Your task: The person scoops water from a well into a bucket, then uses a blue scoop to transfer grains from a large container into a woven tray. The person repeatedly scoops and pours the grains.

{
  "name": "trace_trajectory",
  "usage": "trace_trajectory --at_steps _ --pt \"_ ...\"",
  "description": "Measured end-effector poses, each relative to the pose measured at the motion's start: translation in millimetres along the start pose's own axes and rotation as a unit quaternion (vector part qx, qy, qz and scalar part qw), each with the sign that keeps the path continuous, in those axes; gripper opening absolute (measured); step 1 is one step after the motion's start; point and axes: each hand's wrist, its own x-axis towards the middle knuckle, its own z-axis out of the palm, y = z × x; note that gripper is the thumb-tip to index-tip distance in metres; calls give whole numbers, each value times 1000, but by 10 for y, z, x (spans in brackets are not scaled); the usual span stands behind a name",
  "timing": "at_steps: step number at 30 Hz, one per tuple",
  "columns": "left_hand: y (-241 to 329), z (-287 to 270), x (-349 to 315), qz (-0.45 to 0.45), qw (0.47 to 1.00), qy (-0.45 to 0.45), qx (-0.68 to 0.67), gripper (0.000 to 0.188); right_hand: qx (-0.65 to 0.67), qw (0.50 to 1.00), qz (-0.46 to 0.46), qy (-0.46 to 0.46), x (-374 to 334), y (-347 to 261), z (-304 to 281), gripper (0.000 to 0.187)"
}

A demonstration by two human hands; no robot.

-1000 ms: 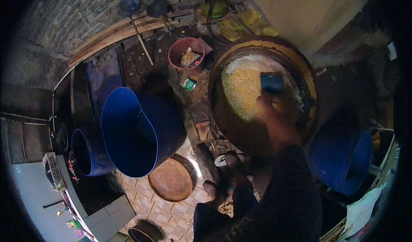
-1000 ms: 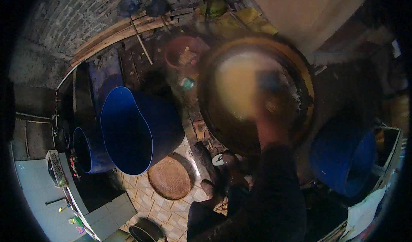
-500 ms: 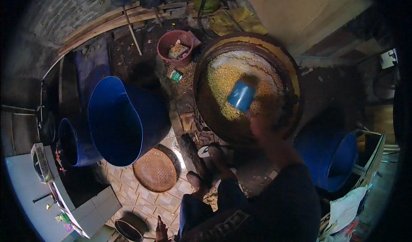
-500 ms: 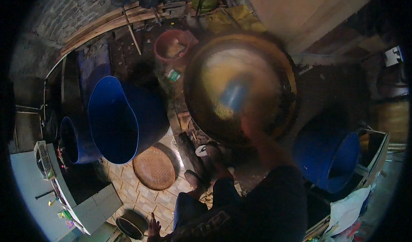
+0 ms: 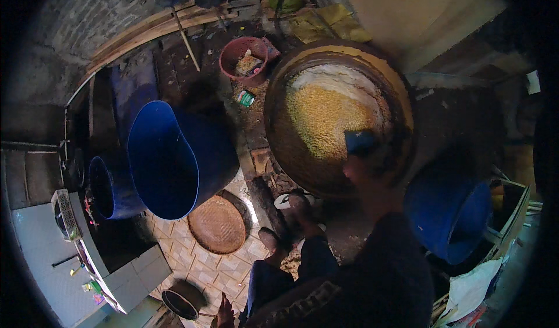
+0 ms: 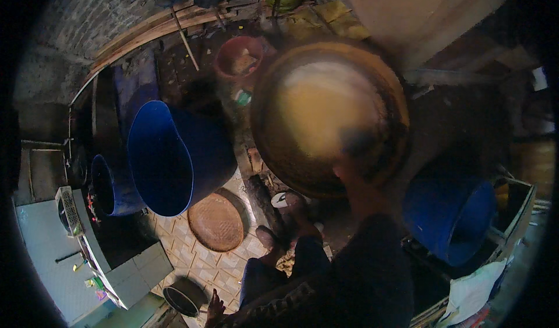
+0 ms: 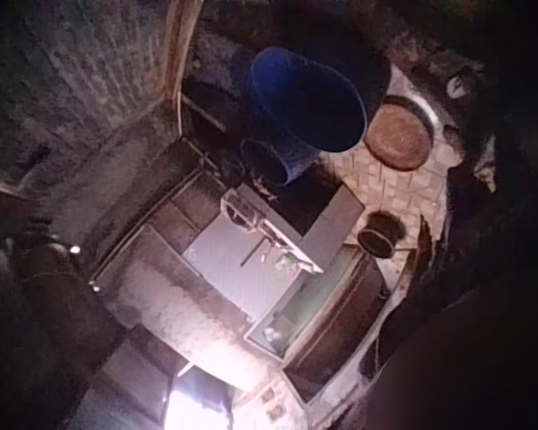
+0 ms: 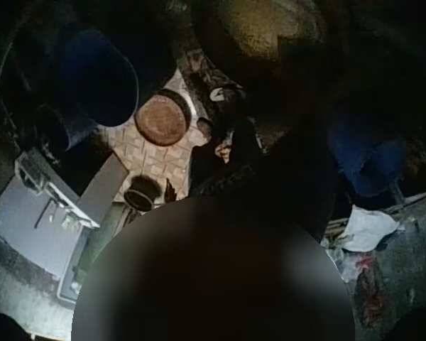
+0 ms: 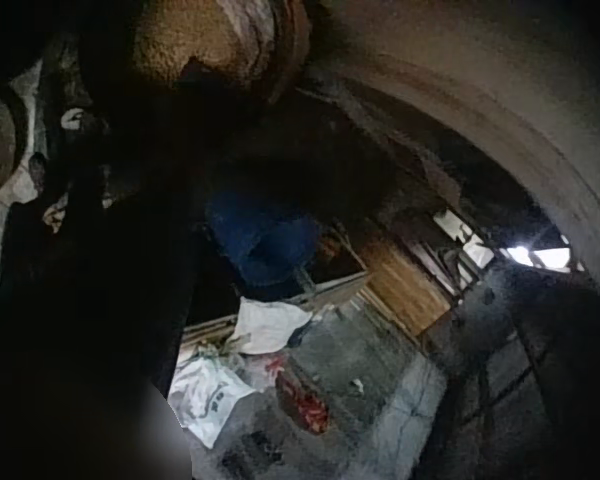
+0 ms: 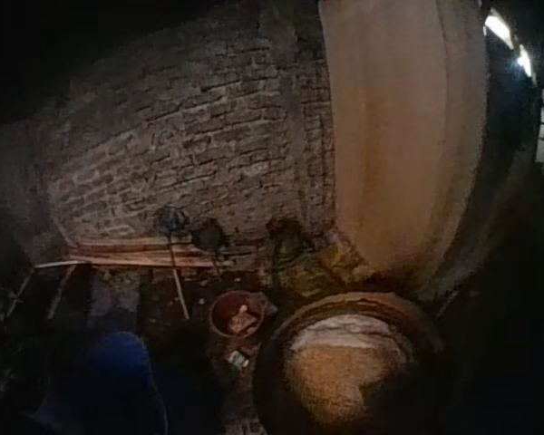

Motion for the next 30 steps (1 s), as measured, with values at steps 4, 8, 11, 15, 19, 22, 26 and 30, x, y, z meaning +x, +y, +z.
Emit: trace_trajectory --at_steps 4,8,11,15,19,22,26,30 --pt "392 -164 27 -269 928 -85 -244 88 103 983 139 -63 -122 -650 -86 20" --pt "478 -9 28 -339 893 -39 -295 86 168 967 183 -65 -184 -1024 -186 23" --pt "588 -49 -99 -173 980 -30 -94 83 239 949 194 -64 -218 -1335 -239 25" --pt "444 5 -78 -88 993 -21 81 78 425 893 147 -21 -30 -1393 122 34" --pt "714 -159 -41 -153 987 -18 -36 65 659 725 173 -94 -122 -1602 -88 46" --pt "59 204 -69 -35 999 15 4 52 705 661 168 -195 -247 -1621 -389 43" --pt "421 -121 12 -11 978 148 -150 62 755 580 136 -275 -348 -1425 -548 18" --pt "1265 -654 -31 -189 899 114 -378 59 787 520 135 -304 -524 -1305 -675 17"
